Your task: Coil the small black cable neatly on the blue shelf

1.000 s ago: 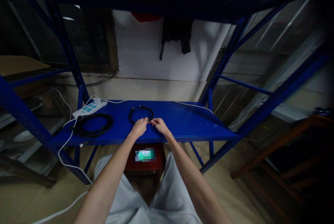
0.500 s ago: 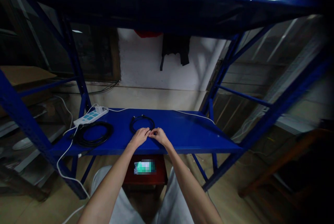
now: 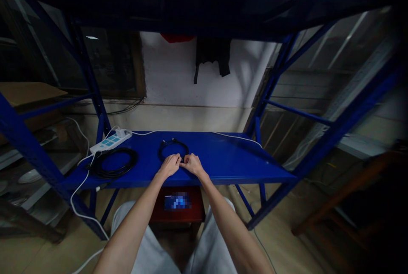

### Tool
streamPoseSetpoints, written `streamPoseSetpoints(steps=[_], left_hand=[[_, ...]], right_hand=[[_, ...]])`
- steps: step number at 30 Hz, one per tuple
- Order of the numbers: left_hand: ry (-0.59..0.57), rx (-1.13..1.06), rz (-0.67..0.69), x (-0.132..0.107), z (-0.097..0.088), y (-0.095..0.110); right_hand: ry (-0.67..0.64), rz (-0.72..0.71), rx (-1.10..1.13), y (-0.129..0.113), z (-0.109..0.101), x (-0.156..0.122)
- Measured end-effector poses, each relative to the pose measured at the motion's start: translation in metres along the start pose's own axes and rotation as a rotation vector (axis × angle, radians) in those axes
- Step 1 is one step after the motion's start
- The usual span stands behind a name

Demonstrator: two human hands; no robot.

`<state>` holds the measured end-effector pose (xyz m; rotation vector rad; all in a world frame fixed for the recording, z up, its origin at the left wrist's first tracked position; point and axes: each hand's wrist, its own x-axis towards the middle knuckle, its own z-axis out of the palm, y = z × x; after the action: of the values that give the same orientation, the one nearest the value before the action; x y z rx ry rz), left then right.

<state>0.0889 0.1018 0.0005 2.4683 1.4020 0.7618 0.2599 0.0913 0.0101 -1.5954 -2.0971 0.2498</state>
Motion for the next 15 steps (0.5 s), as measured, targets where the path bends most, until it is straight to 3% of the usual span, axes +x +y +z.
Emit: streamPoseSetpoints(steps=[4, 11, 15], left_hand=[[0.021, -0.051, -0.034, 0.0, -0.001, -0.003], [0.079, -0.182, -0.071, 0.004, 0.001, -0.012], [0.146, -0.228, -0.04, 0.006, 0.006, -0.014]], right_hand=[[-0.011, 0.025, -0.109, -0.01, -0.003, -0.004], [-0.008, -0.094, -0.337, -0.024, -0.004, -0.017], [-0.066, -0.077, -0.398, -0.035, -0.005, -0.02]])
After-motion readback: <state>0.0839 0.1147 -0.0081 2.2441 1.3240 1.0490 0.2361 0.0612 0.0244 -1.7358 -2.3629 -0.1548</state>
